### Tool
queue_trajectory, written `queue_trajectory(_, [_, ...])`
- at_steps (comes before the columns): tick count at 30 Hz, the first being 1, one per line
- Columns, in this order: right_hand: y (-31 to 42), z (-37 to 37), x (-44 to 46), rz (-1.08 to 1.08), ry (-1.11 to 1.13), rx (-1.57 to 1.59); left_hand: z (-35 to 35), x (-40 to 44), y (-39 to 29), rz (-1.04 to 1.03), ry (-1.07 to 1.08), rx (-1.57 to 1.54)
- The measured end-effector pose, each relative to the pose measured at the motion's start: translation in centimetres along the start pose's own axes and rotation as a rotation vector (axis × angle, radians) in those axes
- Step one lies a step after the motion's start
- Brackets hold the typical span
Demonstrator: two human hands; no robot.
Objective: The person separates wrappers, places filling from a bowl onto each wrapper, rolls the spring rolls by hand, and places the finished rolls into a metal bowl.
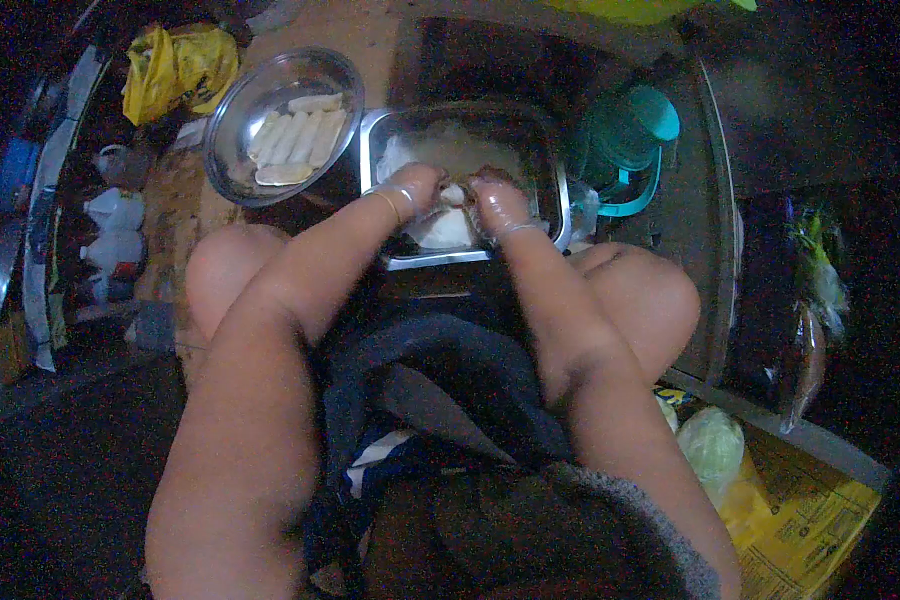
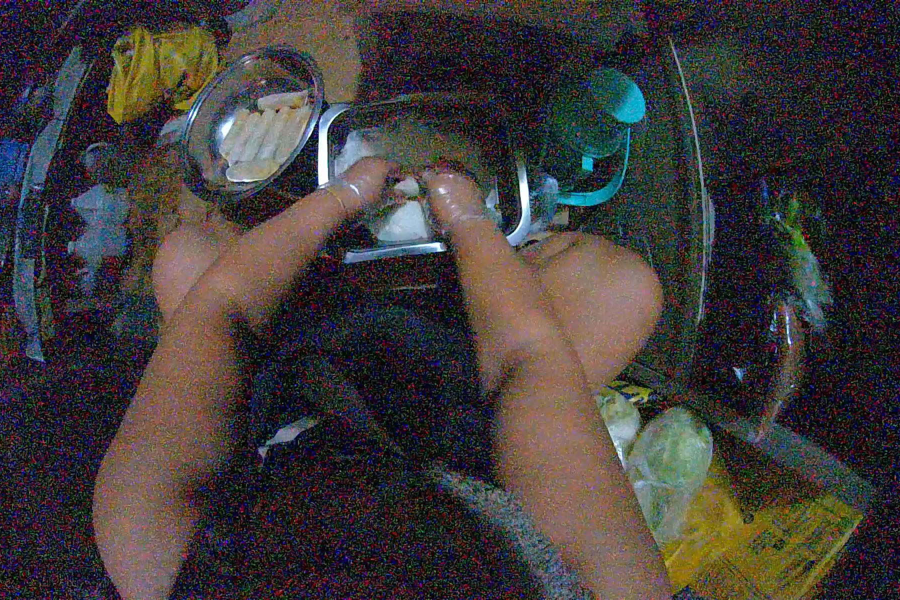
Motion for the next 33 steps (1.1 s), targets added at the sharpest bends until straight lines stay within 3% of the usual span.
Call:
queue_trajectory(4, [-1.2,-0.2,0.2,-0.06,0.0,-0.037,0.0,0.3,-0.2,0.045,0.109,-0.018])
queue_trajectory(7, [-2.6,-1.1,0.8,-0.033,0.067,-0.078,0.4,0.5,-0.4,-0.027,-0.173,0.119])
queue_trajectory(10, [-4.7,-2.7,1.9,-0.102,0.146,-0.017,3.2,-1.6,-1.8,0.107,-0.334,0.126])
queue_trajectory(13, [-6.6,-3.9,3.0,-0.143,0.181,-0.035,3.7,-1.9,-1.5,0.12,-0.37,0.031])
queue_trajectory(16, [-7.2,-4.1,3.4,-0.116,0.164,-0.031,2.0,-1.9,-0.9,0.183,-0.285,-0.157])
queue_trajectory(22, [-7.1,-3.5,3.1,-0.154,0.197,0.065,1.1,-1.7,-2.1,0.036,-0.311,-0.064])
queue_trajectory(25, [-7.3,-3.8,3.2,-0.141,0.2,0.044,0.6,-1.4,-2.5,-0.161,-0.356,-0.067])
queue_trajectory(28, [-7.0,-3.5,2.8,-0.148,0.209,0.052,-0.5,-0.7,-2.1,-0.123,-0.314,-0.039])
queue_trajectory(31, [-7.3,-4.0,3.2,-0.128,0.209,0.069,0.3,-0.9,-2.0,-0.115,-0.429,-0.058])
queue_trajectory(33, [-6.8,-2.5,2.6,-0.198,0.149,0.075,0.4,0.4,-1.2,0.063,-0.195,-0.05])
Point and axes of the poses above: each hand's wrist, its own x-axis towards the middle knuckle, its own z-axis out of the back of the hand, y = z × x, the point moved 7 cm from there along x, towards the middle knuckle, and after that the axes turned 13 degrees about z, right-handed, at the moved point
